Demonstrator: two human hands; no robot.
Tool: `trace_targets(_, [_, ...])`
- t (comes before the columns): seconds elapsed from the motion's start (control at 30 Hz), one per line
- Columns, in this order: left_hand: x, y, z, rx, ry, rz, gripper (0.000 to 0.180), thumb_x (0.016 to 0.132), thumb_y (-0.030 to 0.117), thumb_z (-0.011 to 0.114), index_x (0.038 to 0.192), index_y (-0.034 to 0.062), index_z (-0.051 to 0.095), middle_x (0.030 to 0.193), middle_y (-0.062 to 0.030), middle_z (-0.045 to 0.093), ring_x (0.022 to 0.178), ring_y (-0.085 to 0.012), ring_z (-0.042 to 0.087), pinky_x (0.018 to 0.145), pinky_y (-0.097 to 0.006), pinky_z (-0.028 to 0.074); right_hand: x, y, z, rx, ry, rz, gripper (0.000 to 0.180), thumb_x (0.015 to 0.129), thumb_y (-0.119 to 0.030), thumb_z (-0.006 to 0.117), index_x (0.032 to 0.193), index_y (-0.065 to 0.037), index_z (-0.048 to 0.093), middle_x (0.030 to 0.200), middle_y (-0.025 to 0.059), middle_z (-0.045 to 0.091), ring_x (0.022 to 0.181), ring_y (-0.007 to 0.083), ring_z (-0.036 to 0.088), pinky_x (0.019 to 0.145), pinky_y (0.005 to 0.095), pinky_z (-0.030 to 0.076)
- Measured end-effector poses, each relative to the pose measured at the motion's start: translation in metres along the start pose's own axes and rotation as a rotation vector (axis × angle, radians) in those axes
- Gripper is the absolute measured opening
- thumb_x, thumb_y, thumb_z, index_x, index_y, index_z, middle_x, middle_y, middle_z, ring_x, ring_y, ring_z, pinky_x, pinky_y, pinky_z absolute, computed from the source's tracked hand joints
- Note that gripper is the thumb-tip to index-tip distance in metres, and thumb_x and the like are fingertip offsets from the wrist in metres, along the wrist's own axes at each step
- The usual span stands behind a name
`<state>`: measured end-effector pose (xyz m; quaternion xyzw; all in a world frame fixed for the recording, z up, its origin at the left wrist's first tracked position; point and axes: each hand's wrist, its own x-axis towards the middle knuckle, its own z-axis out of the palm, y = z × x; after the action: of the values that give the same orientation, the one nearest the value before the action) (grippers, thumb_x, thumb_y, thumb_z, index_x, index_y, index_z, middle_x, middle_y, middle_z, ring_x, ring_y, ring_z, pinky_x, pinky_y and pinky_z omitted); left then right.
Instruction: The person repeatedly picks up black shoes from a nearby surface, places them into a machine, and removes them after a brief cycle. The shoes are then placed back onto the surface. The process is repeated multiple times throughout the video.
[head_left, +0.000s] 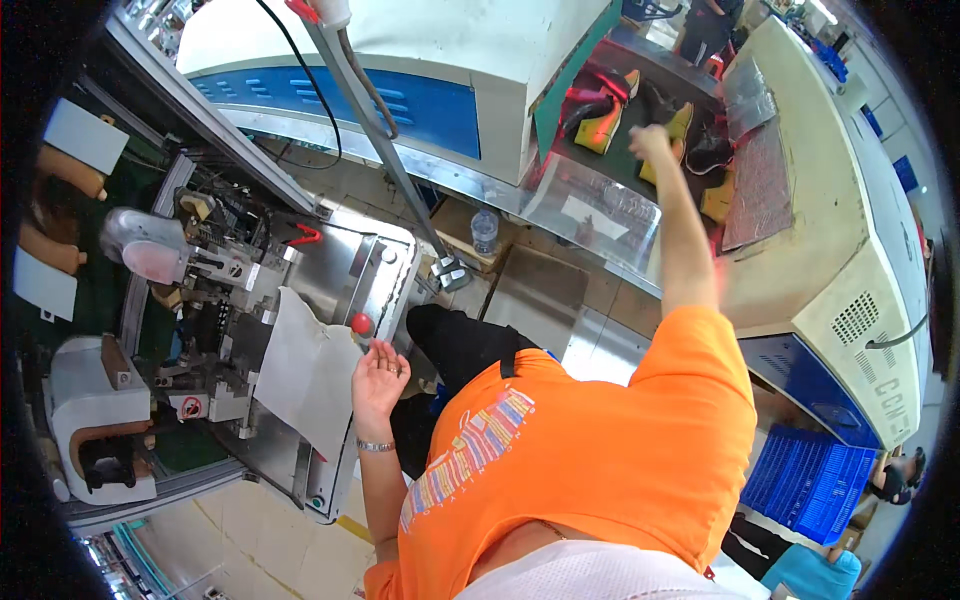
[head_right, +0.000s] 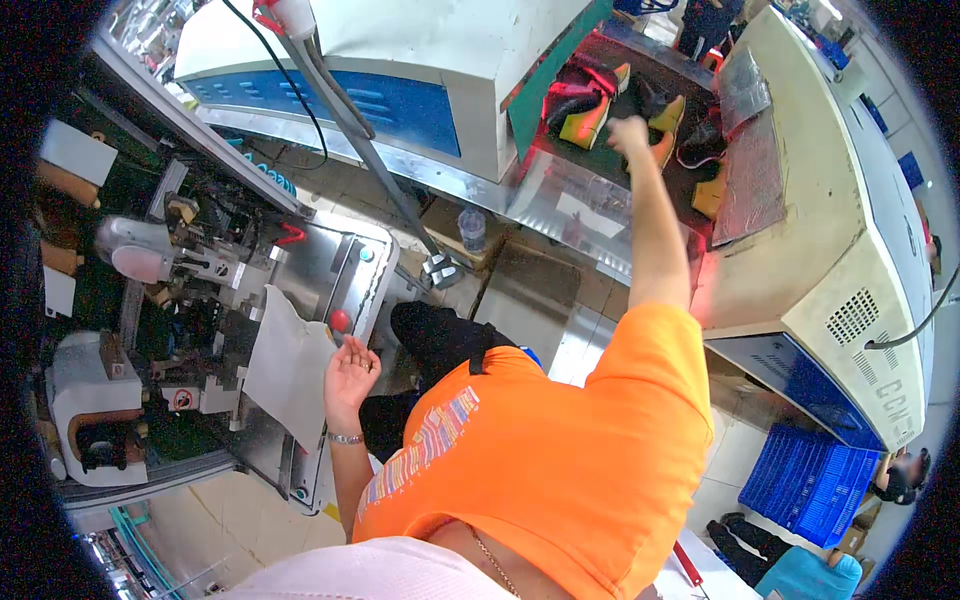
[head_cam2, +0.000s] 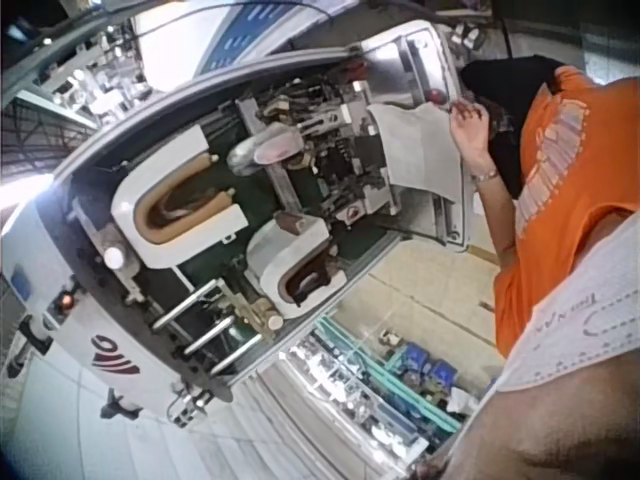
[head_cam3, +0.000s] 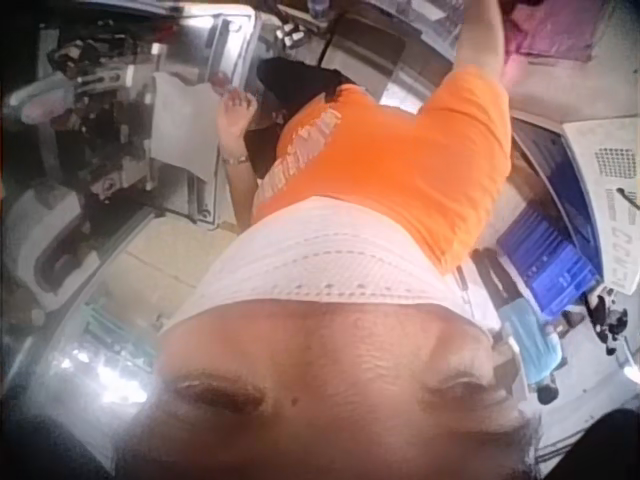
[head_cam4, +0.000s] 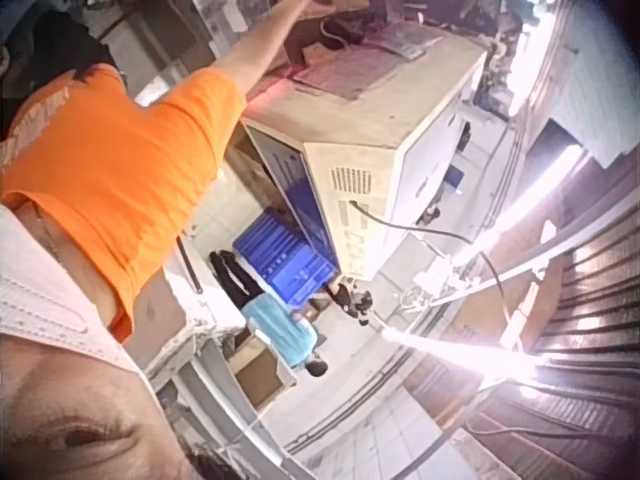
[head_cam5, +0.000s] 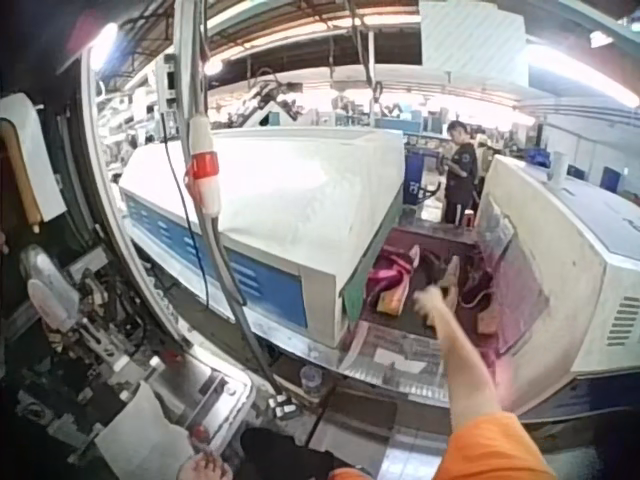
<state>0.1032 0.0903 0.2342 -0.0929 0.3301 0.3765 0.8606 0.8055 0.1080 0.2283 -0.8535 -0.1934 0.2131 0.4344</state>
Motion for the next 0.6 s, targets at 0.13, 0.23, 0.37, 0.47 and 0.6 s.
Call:
trace_targets(0.13, [-0.01, -0.003, -0.001, 0.07, 0.101, 0.143, 0.013, 0.088, 0.023, 0.051, 0.082, 0.0126, 0.056, 0.077, 0.0027, 0.056, 0.075, -0.0114, 0.055, 0.076, -0.035, 0.041, -0.063, 0.078, 0.087, 0.144, -0.329, -0.036, 0.009, 0.073, -0.016, 0.064, 0.076, -0.007, 0.063, 0.066, 0.0019, 0.062, 0.054, 0.0159, 0.06, 0.043, 0.029, 0.044])
trace_targets(0.23, [-0.018, -0.003, 0.004, 0.103, -0.065, 0.262, 0.035, 0.093, 0.032, 0.042, 0.064, 0.0131, 0.042, 0.055, 0.0025, 0.036, 0.055, -0.0118, 0.039, 0.062, -0.032, 0.038, -0.115, 0.11, 0.145, 0.311, -0.657, -0.136, 0.014, 0.067, -0.011, 0.067, 0.08, -0.007, 0.065, 0.066, 0.0026, 0.061, 0.055, 0.0117, 0.057, 0.045, 0.026, 0.044])
trace_targets(0.37, [-0.028, 0.0, 0.008, 0.255, -0.282, 0.378, 0.041, 0.096, 0.03, 0.038, 0.059, 0.0119, 0.039, 0.049, 0.0017, 0.03, 0.048, -0.0126, 0.032, 0.057, -0.03, 0.035, -0.202, 0.053, 0.227, 0.185, -0.683, -0.152, 0.021, 0.074, -0.009, 0.066, 0.093, 0.001, 0.064, 0.073, 0.0069, 0.061, 0.059, 0.0116, 0.057, 0.05, 0.0263, 0.046])
trace_targets(0.47, [-0.043, -0.009, 0.032, 0.367, -0.154, 0.596, 0.042, 0.096, 0.029, 0.039, 0.058, 0.0104, 0.039, 0.049, 0.0001, 0.034, 0.049, -0.0129, 0.032, 0.056, -0.029, 0.033, -0.227, 0.002, 0.283, 0.188, -0.661, -0.477, 0.027, 0.076, -0.019, 0.065, 0.099, -0.003, 0.064, 0.093, 0.0095, 0.067, 0.084, 0.0183, 0.063, 0.076, 0.0307, 0.049])
trace_targets(0.6, [-0.059, 0.004, 0.026, 0.53, -0.089, 0.928, 0.042, 0.096, 0.031, 0.038, 0.061, 0.0082, 0.043, 0.054, -0.0029, 0.041, 0.054, -0.0137, 0.037, 0.06, -0.03, 0.034, -0.276, -0.08, 0.342, 0.158, -0.416, -0.643, 0.032, 0.078, -0.024, 0.061, 0.103, -0.004, 0.061, 0.101, 0.0141, 0.06, 0.093, 0.0286, 0.059, 0.081, 0.0363, 0.046])
